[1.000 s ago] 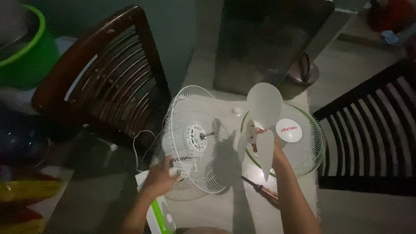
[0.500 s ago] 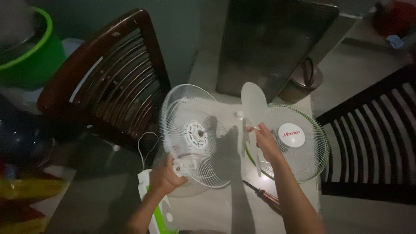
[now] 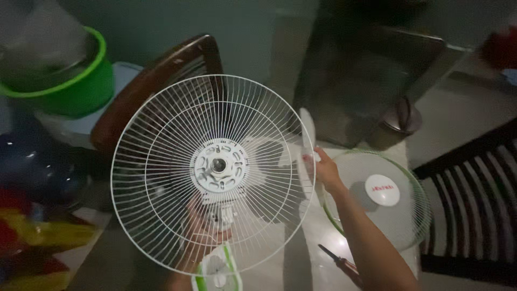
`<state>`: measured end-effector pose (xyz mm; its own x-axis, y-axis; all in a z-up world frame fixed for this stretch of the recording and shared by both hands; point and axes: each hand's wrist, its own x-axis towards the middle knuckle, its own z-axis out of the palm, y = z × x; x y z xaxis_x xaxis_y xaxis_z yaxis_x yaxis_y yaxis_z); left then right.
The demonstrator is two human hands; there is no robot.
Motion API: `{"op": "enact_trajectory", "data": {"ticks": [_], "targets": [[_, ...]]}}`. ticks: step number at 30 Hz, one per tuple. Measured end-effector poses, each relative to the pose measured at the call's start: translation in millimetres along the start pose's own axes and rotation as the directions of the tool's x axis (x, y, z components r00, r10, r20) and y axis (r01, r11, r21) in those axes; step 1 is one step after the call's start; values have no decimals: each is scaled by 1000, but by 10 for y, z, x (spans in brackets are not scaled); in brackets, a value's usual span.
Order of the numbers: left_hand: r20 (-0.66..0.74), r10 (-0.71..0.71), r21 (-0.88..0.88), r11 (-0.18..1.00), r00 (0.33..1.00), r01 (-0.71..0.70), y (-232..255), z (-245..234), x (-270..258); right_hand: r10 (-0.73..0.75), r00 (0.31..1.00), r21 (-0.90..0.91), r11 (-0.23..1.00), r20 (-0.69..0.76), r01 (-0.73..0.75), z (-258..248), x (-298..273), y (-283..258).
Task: The person disassembles a small table fan on a tiled floor. They use a screwdriver to loosen the front grille, remove the fan blades, and then detach the rear grille and motor housing components, laying the parts out on the floor.
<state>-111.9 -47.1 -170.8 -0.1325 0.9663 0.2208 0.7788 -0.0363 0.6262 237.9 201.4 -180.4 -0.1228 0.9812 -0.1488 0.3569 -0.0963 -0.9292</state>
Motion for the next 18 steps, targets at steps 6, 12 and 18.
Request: {"op": "enact_trajectory", "data": {"ticks": [6, 12, 18], "targets": [[28, 1, 5, 1000, 1000, -1, 60, -83, 89, -316, 942, -559, 763, 117, 325, 753, 60, 38], [95, 37, 5, 999, 995, -37, 86, 25, 270, -300, 933, -623, 695, 200, 358, 1132, -43, 30], [154, 49, -8, 999, 987, -49, 125, 190, 331, -247, 948, -611, 725, 202, 319, 1003, -181, 94]]}}
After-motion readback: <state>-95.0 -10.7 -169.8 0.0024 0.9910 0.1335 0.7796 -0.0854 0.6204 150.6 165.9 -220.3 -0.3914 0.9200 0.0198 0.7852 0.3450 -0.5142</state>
